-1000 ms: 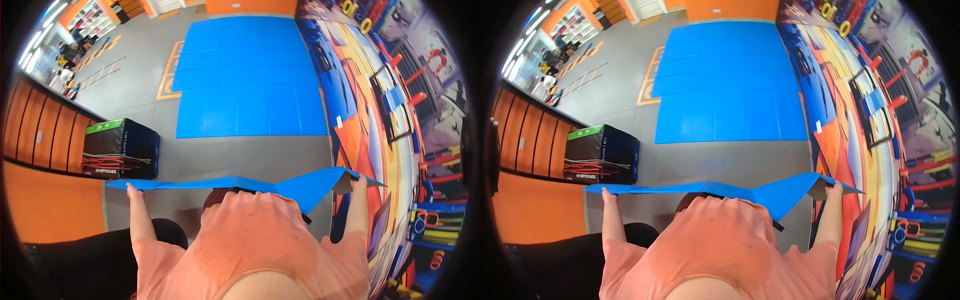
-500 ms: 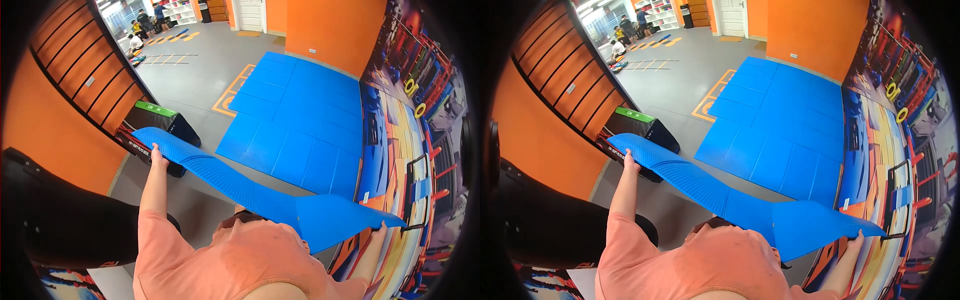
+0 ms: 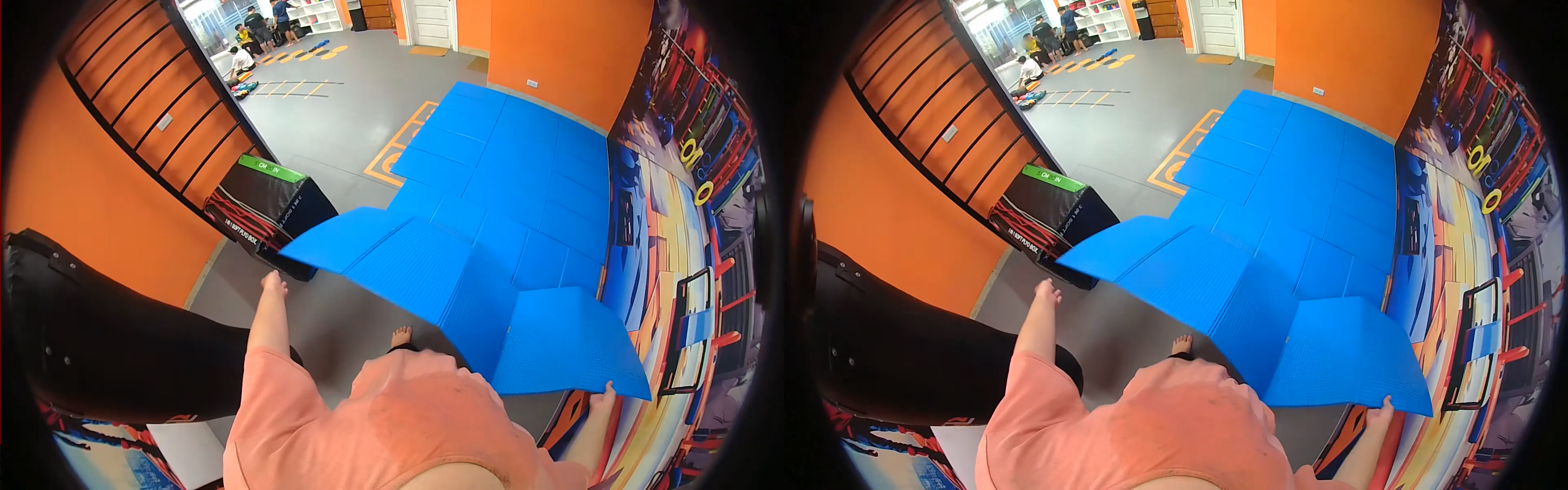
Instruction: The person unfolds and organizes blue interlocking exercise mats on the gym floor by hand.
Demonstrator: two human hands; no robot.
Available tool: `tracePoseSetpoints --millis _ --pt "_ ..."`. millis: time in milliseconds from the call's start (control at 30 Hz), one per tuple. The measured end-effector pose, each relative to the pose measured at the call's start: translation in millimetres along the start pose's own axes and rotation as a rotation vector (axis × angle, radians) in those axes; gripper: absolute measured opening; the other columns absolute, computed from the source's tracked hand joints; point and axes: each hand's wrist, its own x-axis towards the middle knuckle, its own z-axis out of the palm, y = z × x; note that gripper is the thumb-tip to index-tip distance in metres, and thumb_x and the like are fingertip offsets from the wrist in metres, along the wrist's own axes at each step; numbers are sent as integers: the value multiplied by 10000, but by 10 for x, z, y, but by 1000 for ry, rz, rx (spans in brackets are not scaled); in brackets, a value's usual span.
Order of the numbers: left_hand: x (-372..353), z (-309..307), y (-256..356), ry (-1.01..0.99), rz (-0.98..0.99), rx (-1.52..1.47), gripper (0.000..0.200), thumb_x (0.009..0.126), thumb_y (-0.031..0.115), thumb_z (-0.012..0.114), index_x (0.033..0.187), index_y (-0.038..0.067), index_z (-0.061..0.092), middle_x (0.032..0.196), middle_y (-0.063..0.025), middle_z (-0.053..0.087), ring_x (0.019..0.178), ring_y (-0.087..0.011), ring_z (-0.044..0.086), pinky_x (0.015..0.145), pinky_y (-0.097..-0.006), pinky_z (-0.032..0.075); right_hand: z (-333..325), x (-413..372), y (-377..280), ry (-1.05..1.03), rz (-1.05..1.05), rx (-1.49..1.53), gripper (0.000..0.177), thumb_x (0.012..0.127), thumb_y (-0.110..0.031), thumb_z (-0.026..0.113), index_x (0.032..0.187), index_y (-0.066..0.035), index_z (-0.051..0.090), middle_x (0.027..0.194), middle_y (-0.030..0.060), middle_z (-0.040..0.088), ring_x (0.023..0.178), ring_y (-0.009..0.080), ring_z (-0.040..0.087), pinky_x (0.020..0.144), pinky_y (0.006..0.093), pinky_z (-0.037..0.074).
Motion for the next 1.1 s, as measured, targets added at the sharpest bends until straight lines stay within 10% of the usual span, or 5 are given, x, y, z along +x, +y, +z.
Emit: tracePoseSetpoints --millis 167,600,933,1100 --pt "-65 -414 -1156 -181 -83 275 545 1013 399 590 1462 115 470 1494 -102 496 1154 -294 638 919 -504 492 60 -104 1045 51 119 -8 406 1051 -142 546 1449 -132 464 1476 115 509 1356 348 479 1149 649 347" --pt "-534 -1482 -2521 -532 -228 769 617 1042 489 512 1521 118 395 1553 -93 448 1199 -270 608 885 -398 478 -72 -236 2530 321 189 162 318 1078 -248 516 1384 -168 483 1432 24 514 1306 272 512 1029 459 494" --pt "-866 -803 -2381 -617 185 994 520 1013 461 587 1385 102 530 1180 -43 595 974 -173 622 723 -296 483 592 -667 2525 212 195 260 276 1048 -124 552 1319 -118 502 1340 88 542 1154 273 551 900 377 537" --pt "-1423 140 -2605 -705 192 919 730 950 642 582 1416 85 510 1247 -75 593 971 -209 619 734 -333 496 1075 -1479 2300 23 232 313 199 1054 -146 551 1239 -85 510 1209 100 540 1010 238 536 875 346 533"
